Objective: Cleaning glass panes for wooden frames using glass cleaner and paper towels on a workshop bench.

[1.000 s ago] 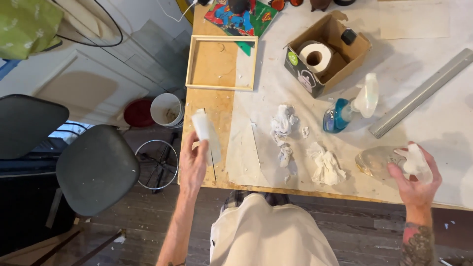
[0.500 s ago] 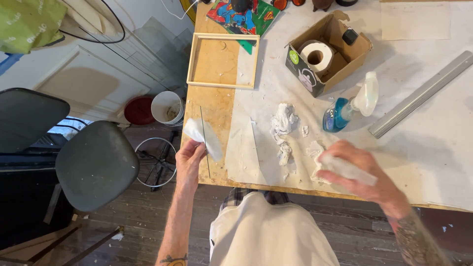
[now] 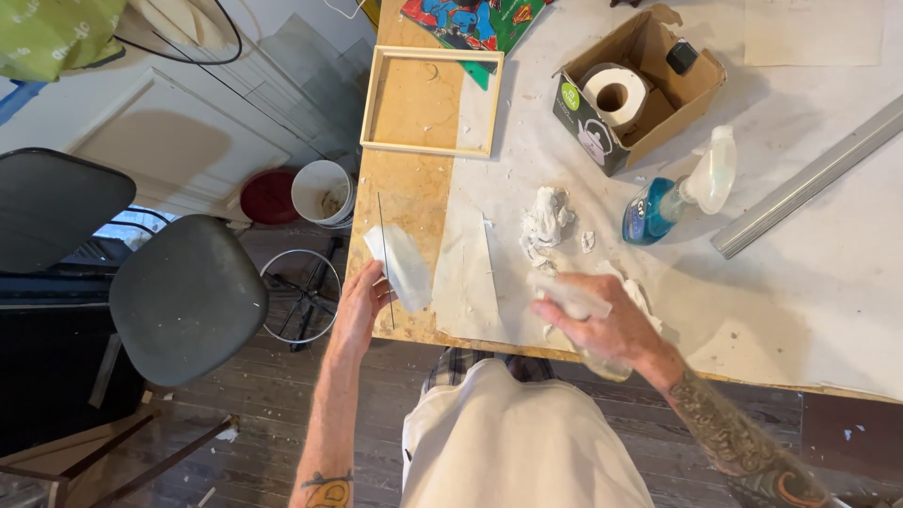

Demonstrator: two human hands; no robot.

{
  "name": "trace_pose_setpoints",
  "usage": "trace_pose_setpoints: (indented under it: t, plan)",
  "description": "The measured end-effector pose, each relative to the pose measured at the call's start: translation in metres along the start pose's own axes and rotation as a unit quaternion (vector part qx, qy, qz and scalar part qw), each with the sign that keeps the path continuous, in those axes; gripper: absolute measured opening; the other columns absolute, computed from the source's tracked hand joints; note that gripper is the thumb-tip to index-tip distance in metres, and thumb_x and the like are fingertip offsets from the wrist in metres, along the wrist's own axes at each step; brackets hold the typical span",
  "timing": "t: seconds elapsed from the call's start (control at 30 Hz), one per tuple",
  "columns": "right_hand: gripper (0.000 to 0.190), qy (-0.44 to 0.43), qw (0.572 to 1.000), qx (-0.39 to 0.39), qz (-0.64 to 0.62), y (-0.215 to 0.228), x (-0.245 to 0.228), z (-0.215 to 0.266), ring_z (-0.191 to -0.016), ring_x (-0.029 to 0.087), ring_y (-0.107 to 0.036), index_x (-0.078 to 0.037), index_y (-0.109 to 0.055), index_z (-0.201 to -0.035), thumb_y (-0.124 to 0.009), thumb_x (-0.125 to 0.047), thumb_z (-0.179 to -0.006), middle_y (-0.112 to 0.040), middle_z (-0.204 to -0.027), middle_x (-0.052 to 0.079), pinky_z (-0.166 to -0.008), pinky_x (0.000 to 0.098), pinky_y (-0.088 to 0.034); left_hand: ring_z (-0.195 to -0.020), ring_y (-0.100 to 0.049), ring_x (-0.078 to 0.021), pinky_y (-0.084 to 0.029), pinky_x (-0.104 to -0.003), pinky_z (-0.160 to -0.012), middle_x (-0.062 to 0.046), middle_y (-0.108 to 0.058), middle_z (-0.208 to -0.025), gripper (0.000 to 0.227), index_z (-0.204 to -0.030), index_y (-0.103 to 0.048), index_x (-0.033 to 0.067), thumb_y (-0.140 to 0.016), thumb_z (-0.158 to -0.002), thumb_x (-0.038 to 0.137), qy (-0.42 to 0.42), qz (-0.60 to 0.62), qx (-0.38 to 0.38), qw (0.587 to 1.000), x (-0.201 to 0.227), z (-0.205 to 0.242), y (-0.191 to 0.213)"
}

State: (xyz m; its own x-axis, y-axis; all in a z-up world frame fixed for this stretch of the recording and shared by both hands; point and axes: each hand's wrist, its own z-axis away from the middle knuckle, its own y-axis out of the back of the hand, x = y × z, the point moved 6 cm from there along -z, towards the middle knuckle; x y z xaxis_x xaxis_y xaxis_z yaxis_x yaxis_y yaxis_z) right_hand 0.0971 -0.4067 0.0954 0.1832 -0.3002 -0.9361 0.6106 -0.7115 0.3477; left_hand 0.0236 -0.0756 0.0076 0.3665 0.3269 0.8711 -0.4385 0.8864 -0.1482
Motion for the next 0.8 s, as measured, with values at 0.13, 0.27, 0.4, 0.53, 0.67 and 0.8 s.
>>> trace_pose_setpoints:
  t: [0.13, 0.27, 0.4, 0.53, 0.67, 0.8]
  plan:
    - [0.018, 0.031, 0.996, -0.078, -0.017, -0.016, 0.005, 0.015, -0.049, 0.017, -0.064, -0.01, -0.074, -0.077, -0.075, -0.023, -0.09, -0.071, -0.062, 0.006, -0.047, 0.0293, -0.049, -0.091, -0.073, -0.0192, -0.059, -0.035, -0.083, -0.004, -0.07, -0.106, 0.035, -0.123, -0.065, 0.0098, -0.042, -0.108, 0.031, 0.017, 0.011, -0.042, 0.999, 0.013, -0.002, -0.002]
    - [0.018, -0.024, 0.998, 0.035, -0.044, 0.015, 0.063, 0.037, -0.057, 0.013, -0.066, -0.011, -0.078, -0.075, -0.079, -0.026, -0.086, -0.073, -0.063, 0.005, -0.055, 0.0309, -0.055, -0.101, -0.072, -0.0186, -0.054, -0.029, -0.085, -0.005, -0.073, -0.113, 0.058, -0.125, -0.067, 0.0069, -0.03, -0.107, 0.047, 0.027, 0.016, -0.084, 0.996, -0.022, -0.027, 0.031]
    - [0.02, -0.044, 0.998, 0.04, -0.012, 0.024, 0.076, 0.065, -0.051, 0.016, -0.064, -0.011, -0.074, -0.068, -0.078, -0.022, -0.084, -0.069, -0.056, 0.004, -0.053, 0.0329, -0.052, -0.109, -0.071, -0.0239, -0.054, -0.035, -0.093, -0.008, -0.071, -0.121, 0.065, -0.13, -0.065, 0.0058, -0.031, -0.105, 0.055, 0.038, 0.041, -0.096, 0.994, -0.004, -0.019, 0.025]
    - [0.02, -0.053, 0.997, -0.038, 0.039, 0.036, 0.102, 0.1, -0.05, 0.01, -0.068, -0.016, -0.072, -0.075, -0.07, -0.031, -0.086, -0.073, -0.061, -0.003, -0.049, 0.0241, -0.058, -0.117, -0.066, -0.0281, -0.052, -0.043, -0.099, -0.011, -0.065, -0.134, 0.082, -0.144, -0.054, 0.0066, -0.033, -0.092, 0.067, 0.07, -0.026, -0.075, 0.994, 0.034, 0.004, -0.004]
    - [0.029, -0.003, 1.0, -0.004, -0.023, 0.098, 0.137, 0.142, -0.07, 0.013, -0.072, -0.013, -0.067, -0.1, -0.045, -0.032, -0.103, -0.07, -0.083, 0.0, -0.07, 0.0241, -0.065, -0.118, -0.063, -0.0292, -0.051, -0.048, -0.101, -0.013, -0.063, -0.14, 0.091, -0.15, -0.051, 0.006, -0.03, -0.086, 0.067, 0.099, -0.069, -0.053, 0.991, 0.045, 0.009, -0.012]
    - [0.012, 0.02, 0.944, 0.294, 0.148, 0.134, 0.088, 0.145, -0.089, 0.023, -0.074, 0.005, -0.07, -0.105, -0.062, -0.003, -0.107, -0.074, -0.095, 0.012, -0.074, 0.0274, -0.059, -0.119, -0.064, -0.0305, -0.052, -0.048, -0.102, -0.013, -0.063, -0.14, 0.088, -0.147, -0.053, 0.0046, -0.028, -0.088, 0.066, 0.113, -0.08, -0.042, 0.989, 0.049, 0.009, -0.014]
